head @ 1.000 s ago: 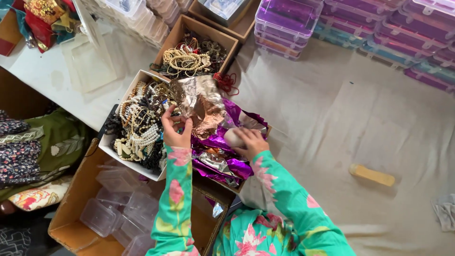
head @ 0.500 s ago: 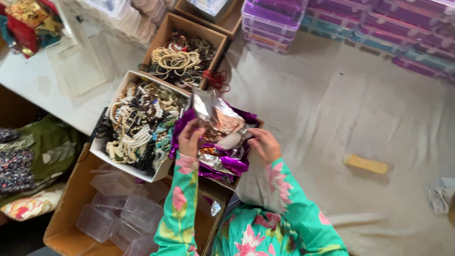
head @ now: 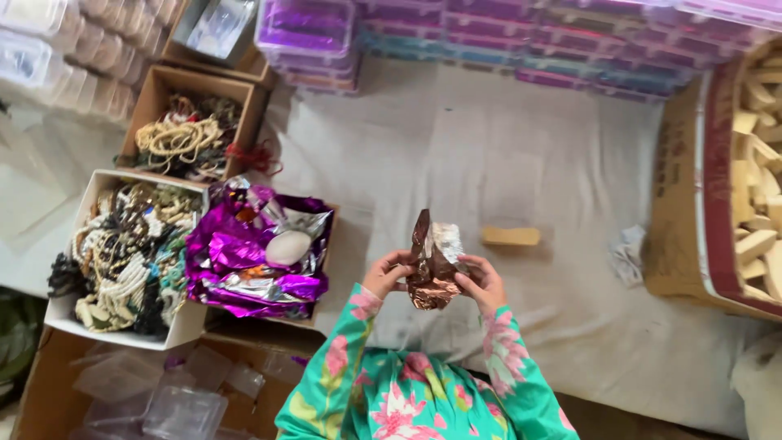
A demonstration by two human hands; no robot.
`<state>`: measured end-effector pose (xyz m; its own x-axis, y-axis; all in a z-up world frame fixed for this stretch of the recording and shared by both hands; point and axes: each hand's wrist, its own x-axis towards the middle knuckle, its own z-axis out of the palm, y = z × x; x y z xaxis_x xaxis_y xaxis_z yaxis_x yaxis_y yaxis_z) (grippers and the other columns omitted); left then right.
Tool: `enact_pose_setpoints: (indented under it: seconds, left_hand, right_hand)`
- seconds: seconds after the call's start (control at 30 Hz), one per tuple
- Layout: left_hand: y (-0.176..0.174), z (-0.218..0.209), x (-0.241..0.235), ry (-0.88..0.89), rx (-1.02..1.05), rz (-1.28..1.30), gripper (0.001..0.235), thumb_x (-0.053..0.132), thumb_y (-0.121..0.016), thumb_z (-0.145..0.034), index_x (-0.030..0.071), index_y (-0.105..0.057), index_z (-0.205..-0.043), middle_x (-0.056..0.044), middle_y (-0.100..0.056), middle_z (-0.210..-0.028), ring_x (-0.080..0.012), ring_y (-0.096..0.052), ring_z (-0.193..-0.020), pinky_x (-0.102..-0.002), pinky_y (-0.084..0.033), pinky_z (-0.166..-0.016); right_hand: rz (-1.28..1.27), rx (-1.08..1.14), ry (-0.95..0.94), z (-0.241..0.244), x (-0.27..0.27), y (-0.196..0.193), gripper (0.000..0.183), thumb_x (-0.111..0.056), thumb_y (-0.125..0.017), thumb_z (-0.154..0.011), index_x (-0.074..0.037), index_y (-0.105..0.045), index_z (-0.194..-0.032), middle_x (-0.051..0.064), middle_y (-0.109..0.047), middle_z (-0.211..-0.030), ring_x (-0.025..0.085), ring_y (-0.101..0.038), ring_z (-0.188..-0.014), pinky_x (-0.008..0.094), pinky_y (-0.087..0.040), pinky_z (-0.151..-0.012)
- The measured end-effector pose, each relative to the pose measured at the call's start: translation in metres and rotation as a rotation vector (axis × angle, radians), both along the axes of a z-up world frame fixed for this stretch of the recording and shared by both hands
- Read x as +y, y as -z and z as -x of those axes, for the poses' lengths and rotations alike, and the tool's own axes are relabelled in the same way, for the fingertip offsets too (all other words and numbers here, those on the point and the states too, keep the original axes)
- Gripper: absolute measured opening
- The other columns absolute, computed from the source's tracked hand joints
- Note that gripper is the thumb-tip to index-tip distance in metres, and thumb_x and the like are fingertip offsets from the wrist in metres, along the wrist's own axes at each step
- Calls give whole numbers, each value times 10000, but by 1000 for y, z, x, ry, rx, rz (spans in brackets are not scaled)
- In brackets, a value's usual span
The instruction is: The person wipes small wooden pieces with a white cloth on a table covered with a white sheet. They then wrap the cleaned wooden pieces in a piece of shiny foil and place the wrapped bundle on the table. The person repeats the process by picking up more wooden pieces from a cardboard box and wiping them with the cloth.
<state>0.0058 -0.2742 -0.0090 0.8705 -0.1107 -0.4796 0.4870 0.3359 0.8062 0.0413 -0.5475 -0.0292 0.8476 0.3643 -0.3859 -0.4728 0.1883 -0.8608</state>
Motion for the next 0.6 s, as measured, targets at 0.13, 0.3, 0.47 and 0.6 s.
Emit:
enact_pose_setpoints:
  seconds: [0.13, 0.3, 0.47, 0.6]
  left_hand:
    - [-3, -18, -72, -123, 11, -108, 510, 154, -751, -893, 140, -563, -1366, -62, -589, -1171, -174, -673, -989, -377, -638, -777]
    - [-58, -20, -166, -401, -186, -386, 622, 185, -775, -815, 173, -442, -1339, -76, -544, -1292, -206, -648, -1050, -394, -629, -804]
    - [-93, -11, -217, -259, -633, -1115, 351, 224, -789, -898, 130, -689, -1220, -129, -601, -1315, -322, -593, -1208, -437, -483, -1031]
    - [-100, -13, -228, -84, -594, -1137, 328, 279, -799, -879, 161, -716, -1175, -51, -661, -1277, -298, -616, -1161, -418, -480, -1008]
  right_hand:
    - [25, -96, 199, 4, -71, 28, 320, 31, -692, -956, 38, -731, -1273, 69, -725, -1208, 139, -686, -1012, 310, -605, -854]
    - [39, -242, 278, -14, -126, -5, 470, 64, -676, -884, -15, -673, -1347, 50, -675, -1325, 103, -641, -1093, 257, -556, -917]
    - [106, -296, 312, -13, -154, -26, 493, 61, -699, -879, -21, -655, -1363, 51, -636, -1394, 94, -610, -1182, 235, -507, -979]
    - [22, -200, 336, -13, -163, -12, 541, 41, -754, -863, -25, -652, -1391, 43, -624, -1412, 101, -596, -1105, 256, -514, -963]
